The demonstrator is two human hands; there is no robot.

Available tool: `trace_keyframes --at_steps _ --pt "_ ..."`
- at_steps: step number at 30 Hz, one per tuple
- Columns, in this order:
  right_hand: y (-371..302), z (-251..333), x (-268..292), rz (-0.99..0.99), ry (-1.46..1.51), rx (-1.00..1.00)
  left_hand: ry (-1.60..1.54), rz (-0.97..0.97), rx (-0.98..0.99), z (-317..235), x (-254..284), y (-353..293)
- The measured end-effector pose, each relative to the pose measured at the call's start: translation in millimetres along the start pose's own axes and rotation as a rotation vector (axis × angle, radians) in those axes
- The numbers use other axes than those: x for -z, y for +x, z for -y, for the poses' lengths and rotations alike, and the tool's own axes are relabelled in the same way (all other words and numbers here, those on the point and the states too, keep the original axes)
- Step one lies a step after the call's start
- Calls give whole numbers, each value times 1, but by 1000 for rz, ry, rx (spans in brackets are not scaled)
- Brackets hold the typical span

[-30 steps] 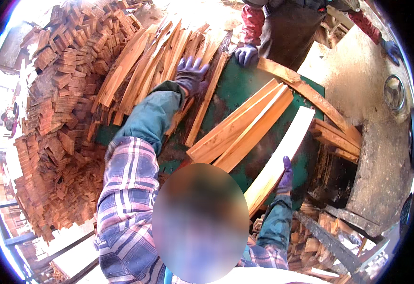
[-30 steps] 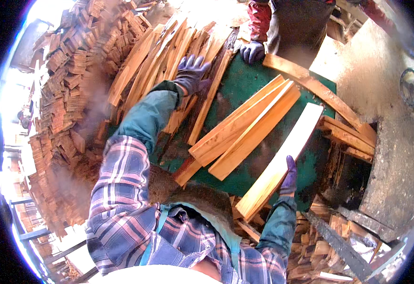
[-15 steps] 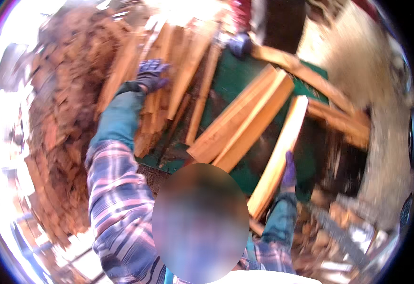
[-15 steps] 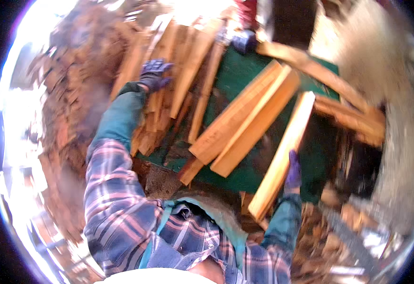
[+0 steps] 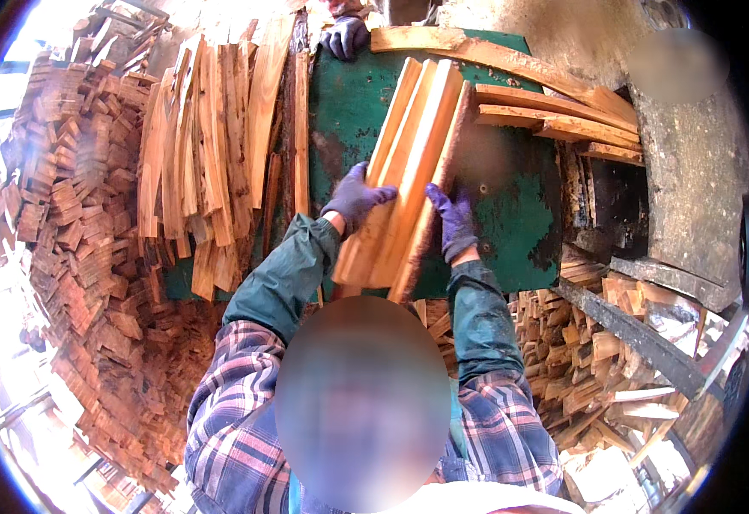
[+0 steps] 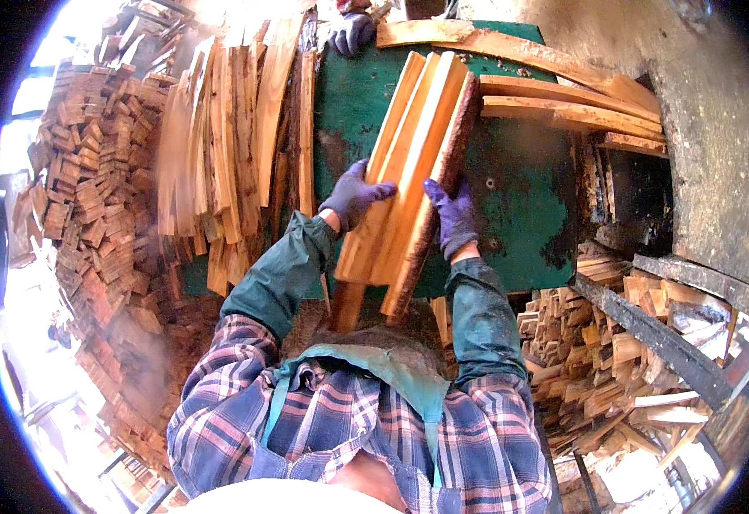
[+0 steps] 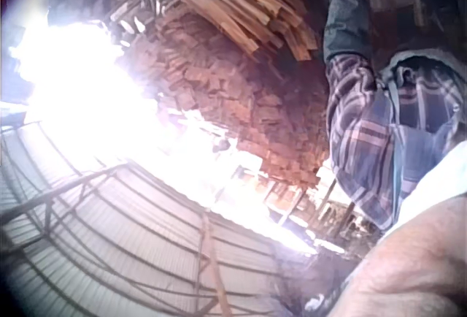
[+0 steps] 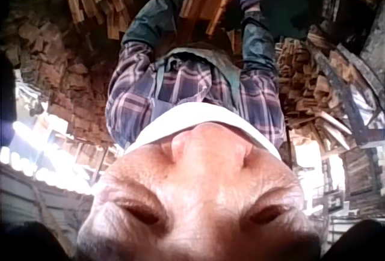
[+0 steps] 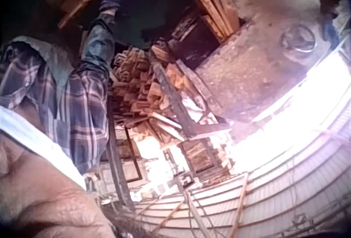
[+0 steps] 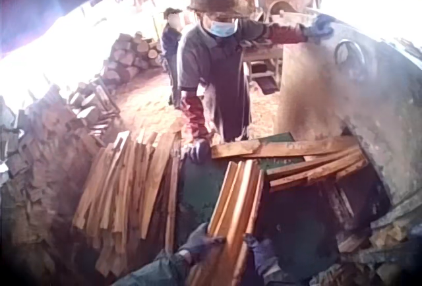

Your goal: The person picks up wooden planks from a green surface and stacks them onto a large pile. They repeatedly gather planks by hand and place them in a neat arrangement on the growing stack.

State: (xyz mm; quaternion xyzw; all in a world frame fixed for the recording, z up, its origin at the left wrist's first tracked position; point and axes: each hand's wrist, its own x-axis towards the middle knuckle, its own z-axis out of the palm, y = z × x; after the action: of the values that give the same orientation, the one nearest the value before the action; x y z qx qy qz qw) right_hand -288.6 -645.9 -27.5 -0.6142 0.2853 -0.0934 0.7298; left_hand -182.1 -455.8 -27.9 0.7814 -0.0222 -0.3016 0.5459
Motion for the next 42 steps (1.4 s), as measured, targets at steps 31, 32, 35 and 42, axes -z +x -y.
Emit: trace_keyframes --at_steps 31,32,35,42 --pt "23 -27 -135 266 750 -339 385 -375 -396 -58 137 -20" --pt "23 -25 -138 350 813 -306 477 -361 -333 -73 156 -20" --pt "33 -22 -143 324 758 -469 1081 -727 -249 -103 211 -17" --pt "46 -54 -161 298 534 -331 1046 -194 -496 10 150 -6"
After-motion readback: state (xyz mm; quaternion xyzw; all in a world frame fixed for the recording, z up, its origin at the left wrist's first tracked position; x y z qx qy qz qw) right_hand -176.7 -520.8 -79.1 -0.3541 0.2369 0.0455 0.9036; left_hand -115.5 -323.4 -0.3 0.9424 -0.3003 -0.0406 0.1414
